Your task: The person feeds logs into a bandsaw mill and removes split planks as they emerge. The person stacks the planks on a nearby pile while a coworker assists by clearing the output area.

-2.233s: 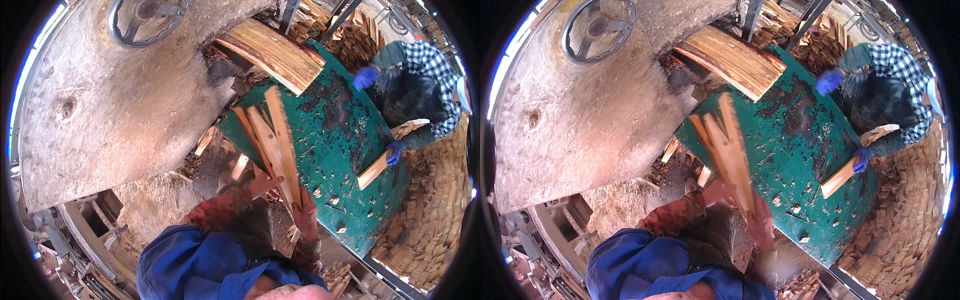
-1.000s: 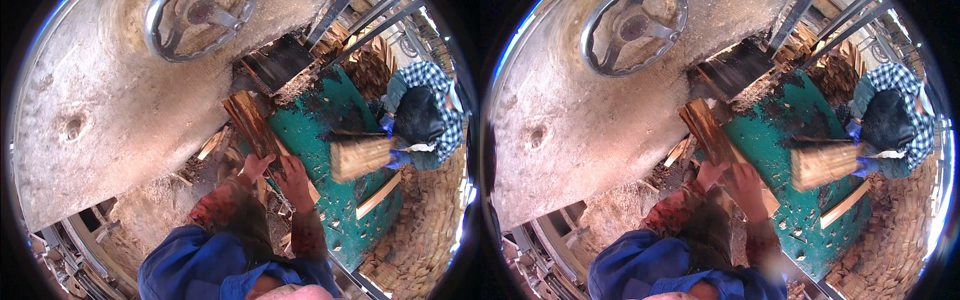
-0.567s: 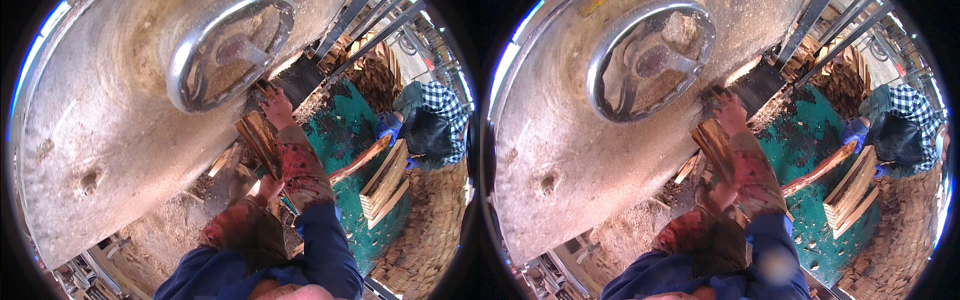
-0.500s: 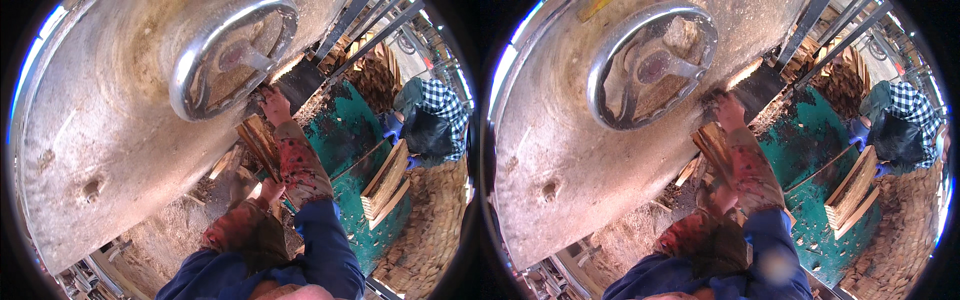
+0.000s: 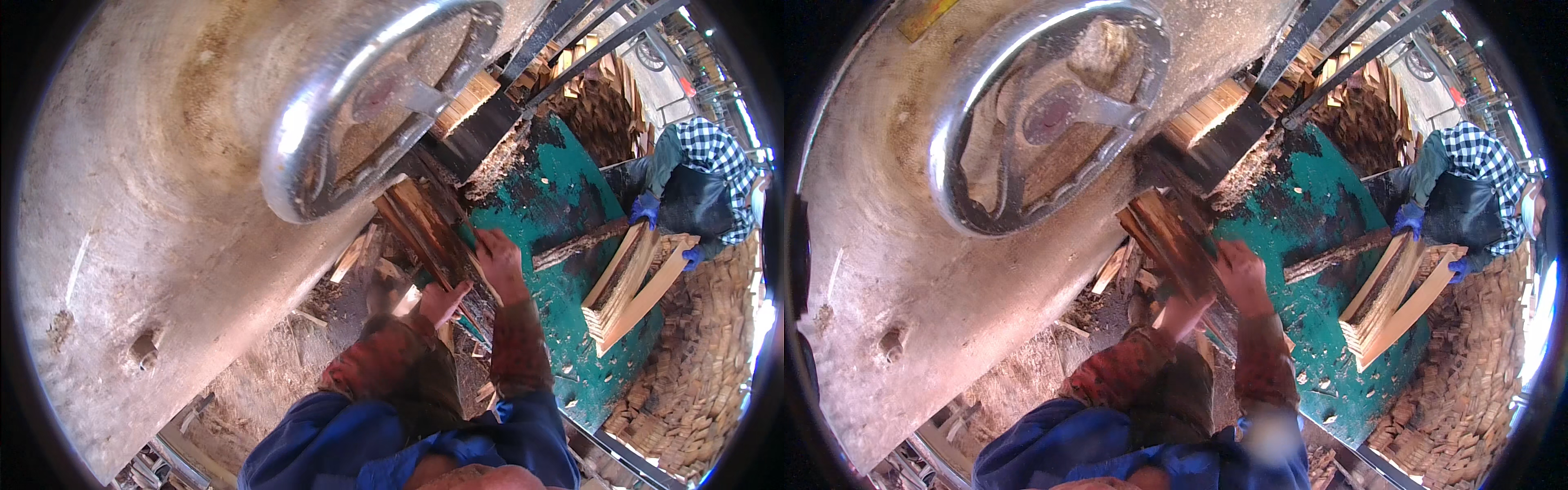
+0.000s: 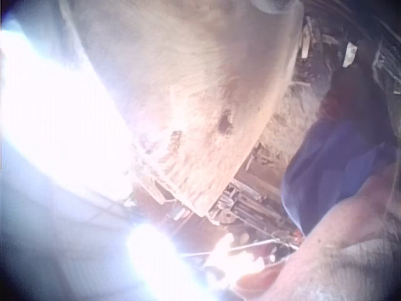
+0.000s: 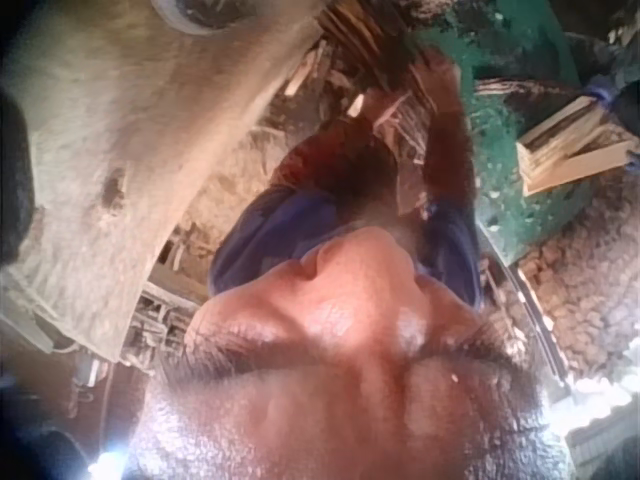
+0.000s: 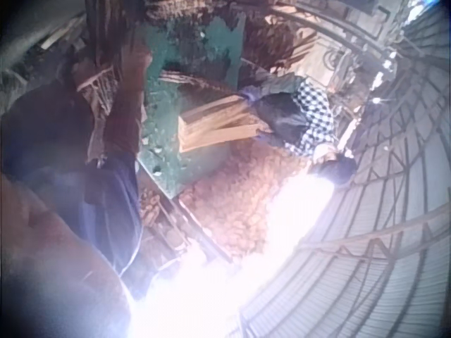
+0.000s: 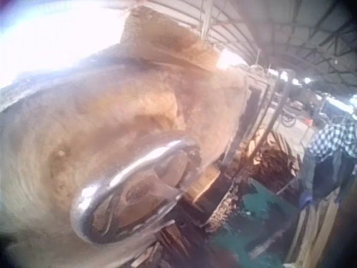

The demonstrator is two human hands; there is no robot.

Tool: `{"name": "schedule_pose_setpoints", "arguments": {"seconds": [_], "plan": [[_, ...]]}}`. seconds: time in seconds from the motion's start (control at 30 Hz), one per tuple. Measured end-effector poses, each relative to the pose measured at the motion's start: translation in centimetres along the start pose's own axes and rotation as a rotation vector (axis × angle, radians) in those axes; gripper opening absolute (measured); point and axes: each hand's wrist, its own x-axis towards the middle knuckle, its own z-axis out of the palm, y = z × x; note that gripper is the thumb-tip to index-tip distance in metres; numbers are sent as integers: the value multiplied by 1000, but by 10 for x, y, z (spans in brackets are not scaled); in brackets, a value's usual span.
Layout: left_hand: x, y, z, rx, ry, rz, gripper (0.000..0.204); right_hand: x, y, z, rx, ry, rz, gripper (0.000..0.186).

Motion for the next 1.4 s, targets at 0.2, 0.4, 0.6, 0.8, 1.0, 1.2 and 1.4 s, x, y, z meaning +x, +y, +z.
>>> {"name": "schedule_pose_setpoints", "arguments": {"seconds": [0.2, 0.4, 0.6, 0.8, 1.0, 1.2, 1.4], "plan": [[6, -17, -5, 67, 40, 163, 52, -104, -21, -49, 129, 1, 168, 22], [2, -11, -5, -21, -28, 78, 47, -189, 3, -68, 58, -45, 130, 20], [-4, -9, 4, -62, -23, 109, 56, -216, 26, -74, -68, -188, 46, 26], [-5, -4, 3, -32, 15, 16, 58, -190, 20, -95, 24, -311, -49, 23], [-2, -14, 9, -25, 84, 113, 52, -159, 88, -84, 123, -306, 420, 35], [-1, -17, 5, -47, 95, 138, 47, -89, 185, -91, -277, 68, 342, 44], [2, -20, 4, 11, 91, 125, 43, 3, 250, -98, -507, 38, 172, 60]]}}
